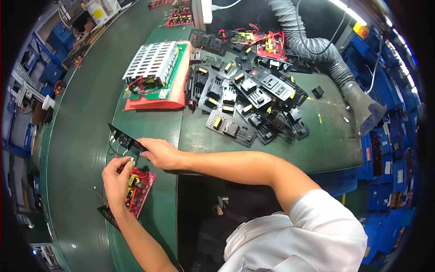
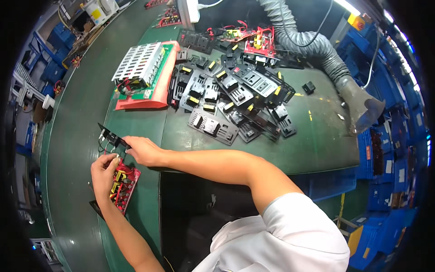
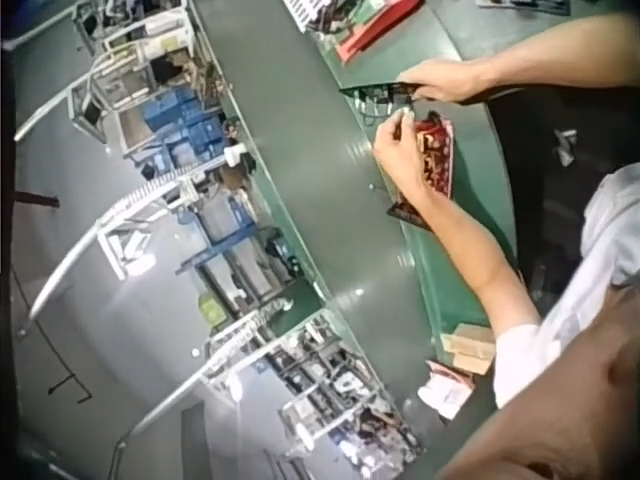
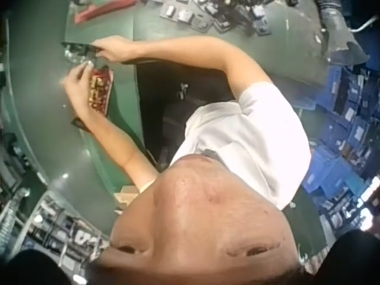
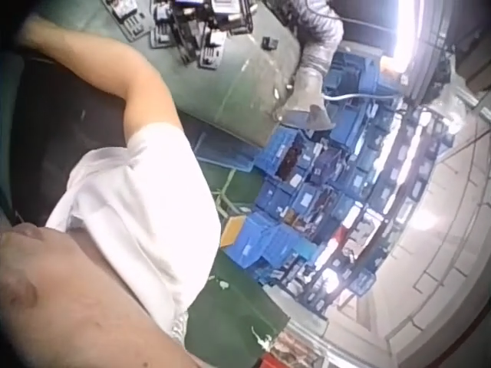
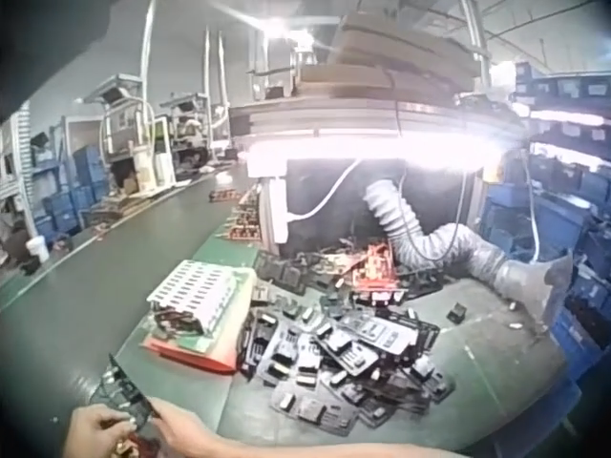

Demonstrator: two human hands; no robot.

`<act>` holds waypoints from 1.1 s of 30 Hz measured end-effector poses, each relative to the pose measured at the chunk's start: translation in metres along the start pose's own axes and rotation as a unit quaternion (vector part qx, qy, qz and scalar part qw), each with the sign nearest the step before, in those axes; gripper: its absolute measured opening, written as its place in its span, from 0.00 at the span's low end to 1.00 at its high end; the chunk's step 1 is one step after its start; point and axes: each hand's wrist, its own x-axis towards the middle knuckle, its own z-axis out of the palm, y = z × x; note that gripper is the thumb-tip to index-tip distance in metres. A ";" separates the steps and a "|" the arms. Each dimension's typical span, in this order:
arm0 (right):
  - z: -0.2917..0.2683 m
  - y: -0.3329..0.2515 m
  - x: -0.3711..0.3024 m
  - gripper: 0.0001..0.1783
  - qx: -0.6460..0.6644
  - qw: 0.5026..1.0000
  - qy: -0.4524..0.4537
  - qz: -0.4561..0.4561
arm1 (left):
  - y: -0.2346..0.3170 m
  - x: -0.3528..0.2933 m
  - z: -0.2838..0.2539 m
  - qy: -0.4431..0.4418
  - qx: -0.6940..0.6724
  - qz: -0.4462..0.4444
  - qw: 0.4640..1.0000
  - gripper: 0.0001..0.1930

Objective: Assembling electronic components onto circuit boards at a manufacturing station.

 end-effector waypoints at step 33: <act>0.002 0.005 0.002 0.13 -0.016 1.000 0.013 0.020 | -0.037 0.016 0.036 -0.016 0.025 0.051 0.998 0.08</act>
